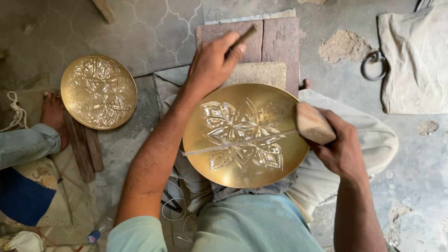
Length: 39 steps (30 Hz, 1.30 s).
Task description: The person sits on the floor with a brass plate on their lap and hammers a punch along a floral pattern to emboss the design, repositioning the punch repeatedly across the plate. Near the end they lift the plate, turn it, and continue working on another section with the punch and mallet.
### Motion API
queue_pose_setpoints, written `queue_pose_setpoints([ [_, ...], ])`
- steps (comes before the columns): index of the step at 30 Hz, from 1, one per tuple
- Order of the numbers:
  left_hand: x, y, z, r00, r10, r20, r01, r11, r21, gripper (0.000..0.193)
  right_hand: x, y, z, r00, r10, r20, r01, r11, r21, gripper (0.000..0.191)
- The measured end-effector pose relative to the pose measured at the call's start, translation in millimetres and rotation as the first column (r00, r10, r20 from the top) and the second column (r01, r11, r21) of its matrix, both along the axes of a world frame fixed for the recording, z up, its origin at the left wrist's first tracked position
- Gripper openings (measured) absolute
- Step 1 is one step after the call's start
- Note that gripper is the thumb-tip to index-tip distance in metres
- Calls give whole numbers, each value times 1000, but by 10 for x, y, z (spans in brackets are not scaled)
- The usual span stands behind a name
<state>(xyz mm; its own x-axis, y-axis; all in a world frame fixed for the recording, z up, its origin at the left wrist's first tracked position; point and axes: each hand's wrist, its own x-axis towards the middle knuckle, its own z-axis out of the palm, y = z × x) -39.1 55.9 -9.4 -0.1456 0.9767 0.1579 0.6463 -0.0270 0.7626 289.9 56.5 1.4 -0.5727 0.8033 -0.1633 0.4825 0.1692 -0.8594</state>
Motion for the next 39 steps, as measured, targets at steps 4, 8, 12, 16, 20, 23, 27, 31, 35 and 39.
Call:
queue_pose_setpoints([
  [4, -59, -243, 143, 988, 138, -65, -117, 959, 260, 21, 1, 25, -19, 999, 2, 46, -4, 1000, 31, 53],
  [8, 17, -812, 415, 972, 230, 40, -233, 941, 246, 18, 79, -18, -12, 988, -153, 5, 153, 982, -114, 50],
  [12, 266, -1016, 381, 965, 109, 239, -132, 988, 80, 24, 223, -67, -5, 934, -358, -12, 342, 901, -267, 54],
  [16, 532, -885, 125, 990, 0, 142, -14, 995, 100, 31, 423, -108, 14, 900, -356, 251, 383, 921, -66, 56],
  [20, 613, -750, -90, 993, -57, 107, 52, 997, 51, 27, 562, -149, 50, 879, -372, 298, 392, 920, -7, 56],
  [23, 605, -694, -179, 992, -96, 86, 76, 974, 215, 32, 592, -127, 103, 905, -372, 207, 376, 926, 22, 52],
  [27, 591, -671, -205, 989, -133, 61, 120, 976, 183, 41, 525, 18, 174, 916, -315, 248, 252, 934, 255, 49],
  [31, 605, -661, -172, 990, -140, 28, 134, 979, 156, 42, 396, 156, 296, 908, -275, 316, 55, 826, 561, 52],
  [35, 615, -666, -142, 993, -119, -23, 121, 982, 147, 42, 150, 256, 414, 979, -158, -127, 191, 931, 312, 45],
  [39, 607, -684, -130, 993, -118, -14, 119, 982, 150, 43, -42, 348, 544, 865, -151, 478, -264, 673, 691, 40],
])
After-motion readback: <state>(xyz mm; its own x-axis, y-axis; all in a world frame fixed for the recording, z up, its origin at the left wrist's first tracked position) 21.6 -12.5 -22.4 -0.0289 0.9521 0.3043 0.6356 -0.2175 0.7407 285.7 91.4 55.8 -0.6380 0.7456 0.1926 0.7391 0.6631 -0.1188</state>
